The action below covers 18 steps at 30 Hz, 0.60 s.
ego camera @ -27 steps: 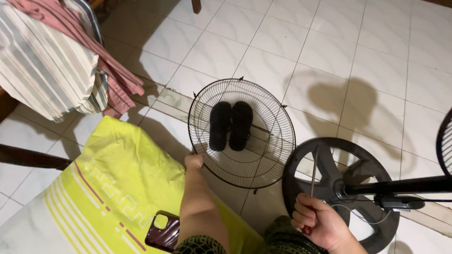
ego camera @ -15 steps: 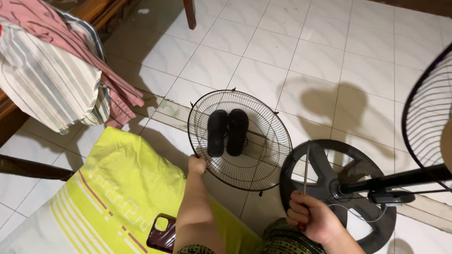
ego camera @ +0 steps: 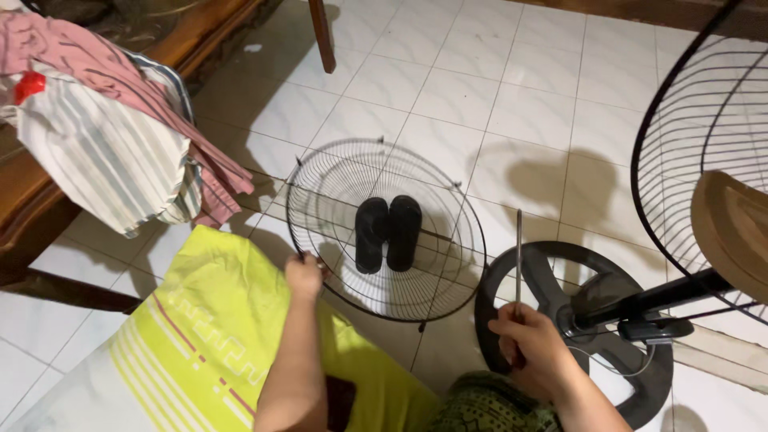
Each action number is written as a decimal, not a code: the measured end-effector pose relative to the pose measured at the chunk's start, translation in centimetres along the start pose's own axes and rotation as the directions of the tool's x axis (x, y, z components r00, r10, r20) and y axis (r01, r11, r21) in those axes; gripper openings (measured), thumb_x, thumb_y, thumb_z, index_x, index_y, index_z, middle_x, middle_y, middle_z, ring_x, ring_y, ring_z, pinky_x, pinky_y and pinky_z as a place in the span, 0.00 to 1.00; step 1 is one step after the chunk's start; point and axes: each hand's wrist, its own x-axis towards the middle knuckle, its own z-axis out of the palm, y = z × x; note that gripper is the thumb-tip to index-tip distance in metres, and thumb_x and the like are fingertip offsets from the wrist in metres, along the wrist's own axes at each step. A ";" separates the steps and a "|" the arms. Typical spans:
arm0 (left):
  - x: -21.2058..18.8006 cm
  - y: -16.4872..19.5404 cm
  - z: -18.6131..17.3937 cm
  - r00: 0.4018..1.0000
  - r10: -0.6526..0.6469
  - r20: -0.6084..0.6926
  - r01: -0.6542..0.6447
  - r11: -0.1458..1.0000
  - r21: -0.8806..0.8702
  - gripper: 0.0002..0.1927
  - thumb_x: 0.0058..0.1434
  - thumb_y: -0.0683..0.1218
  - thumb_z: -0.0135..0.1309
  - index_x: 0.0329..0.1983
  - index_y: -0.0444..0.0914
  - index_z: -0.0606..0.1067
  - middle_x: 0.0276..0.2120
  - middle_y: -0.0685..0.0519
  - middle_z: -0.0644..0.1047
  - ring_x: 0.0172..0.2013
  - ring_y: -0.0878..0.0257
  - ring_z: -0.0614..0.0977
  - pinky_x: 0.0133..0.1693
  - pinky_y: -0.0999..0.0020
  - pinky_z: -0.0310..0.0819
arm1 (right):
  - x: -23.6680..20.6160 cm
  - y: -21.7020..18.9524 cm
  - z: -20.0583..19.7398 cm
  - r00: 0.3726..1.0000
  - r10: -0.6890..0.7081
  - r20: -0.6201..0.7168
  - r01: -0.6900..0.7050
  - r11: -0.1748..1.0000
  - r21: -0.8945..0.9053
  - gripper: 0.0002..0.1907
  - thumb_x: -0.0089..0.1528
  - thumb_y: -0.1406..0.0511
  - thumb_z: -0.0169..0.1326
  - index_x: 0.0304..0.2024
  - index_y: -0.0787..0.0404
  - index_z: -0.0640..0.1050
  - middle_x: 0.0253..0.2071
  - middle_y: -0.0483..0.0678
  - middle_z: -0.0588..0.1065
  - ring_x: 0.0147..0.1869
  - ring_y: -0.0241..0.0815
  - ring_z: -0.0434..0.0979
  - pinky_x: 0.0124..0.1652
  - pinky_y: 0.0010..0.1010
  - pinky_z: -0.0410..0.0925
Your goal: The person kneels on the floor and unscrews the center cap of a standing fan's blades using a screwdriver, then removes and reattaches the front grille. They plug the fan's power cord into a power strip, turn the fan on, and hold their hands near the grille as the blades spin.
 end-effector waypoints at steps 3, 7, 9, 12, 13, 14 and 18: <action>-0.4 4.5 -3.6 0.998 0.056 0.011 -0.056 0.998 -0.006 0.13 0.74 0.45 0.46 0.45 0.28 0.68 0.32 0.41 0.78 0.23 0.54 0.81 0.24 0.57 0.80 | -0.7 -0.1 0.3 0.897 -0.437 -0.065 0.340 0.777 -0.530 0.12 0.55 0.73 0.65 0.28 0.62 0.72 0.24 0.48 0.66 0.28 0.37 0.63 0.27 0.31 0.59; -3.0 12.9 -8.8 0.996 0.092 -0.004 -0.092 0.992 -0.089 0.17 0.67 0.38 0.42 0.55 0.34 0.54 0.33 0.39 0.76 0.24 0.49 0.81 0.25 0.54 0.81 | -4.6 -1.9 1.8 0.507 -0.852 0.131 0.638 0.269 -0.721 0.14 0.51 0.74 0.61 0.31 0.63 0.68 0.39 0.50 0.71 0.34 0.46 0.70 0.35 0.32 0.65; -5.3 17.0 -11.2 0.992 0.127 0.019 -0.125 0.989 -0.073 0.18 0.67 0.38 0.41 0.57 0.35 0.52 0.36 0.39 0.75 0.26 0.48 0.81 0.26 0.53 0.82 | -7.5 -3.4 2.8 0.484 -0.855 0.189 0.635 0.193 -0.748 0.17 0.49 0.74 0.61 0.40 0.65 0.73 0.46 0.50 0.73 0.40 0.52 0.72 0.41 0.36 0.68; -9.5 22.1 -15.2 0.981 0.191 0.048 -0.187 0.980 -0.066 0.17 0.68 0.38 0.41 0.57 0.35 0.54 0.39 0.40 0.75 0.29 0.47 0.82 0.29 0.51 0.84 | -11.5 -5.4 4.3 0.243 -0.878 0.413 0.594 -0.202 -0.778 0.16 0.43 0.73 0.63 0.25 0.62 0.67 0.58 0.56 0.74 0.55 0.62 0.71 0.51 0.47 0.65; -11.0 23.2 -16.4 0.978 0.199 0.066 -0.194 0.978 -0.071 0.17 0.68 0.38 0.41 0.57 0.35 0.54 0.39 0.40 0.75 0.29 0.47 0.82 0.30 0.51 0.84 | -12.9 -5.6 4.7 0.213 -0.882 0.420 0.592 -0.226 -0.774 0.16 0.44 0.73 0.63 0.25 0.61 0.67 0.58 0.54 0.74 0.57 0.61 0.70 0.53 0.47 0.64; -12.5 24.2 -17.6 0.975 0.206 0.088 -0.200 0.977 -0.076 0.17 0.68 0.38 0.40 0.57 0.35 0.54 0.38 0.39 0.75 0.30 0.47 0.82 0.31 0.51 0.84 | -14.3 -5.8 4.9 0.185 -0.886 0.425 0.587 -0.247 -0.771 0.15 0.45 0.73 0.63 0.25 0.61 0.67 0.58 0.53 0.74 0.59 0.60 0.70 0.54 0.47 0.63; -18.1 26.0 -22.2 0.960 0.220 0.173 -0.199 0.972 -0.127 0.18 0.63 0.35 0.36 0.57 0.33 0.59 0.39 0.35 0.76 0.33 0.46 0.84 0.33 0.51 0.85 | -18.8 -5.4 4.1 0.075 -0.899 0.431 0.565 -0.318 -0.761 0.15 0.45 0.75 0.62 0.27 0.62 0.68 0.59 0.53 0.74 0.61 0.60 0.70 0.55 0.50 0.65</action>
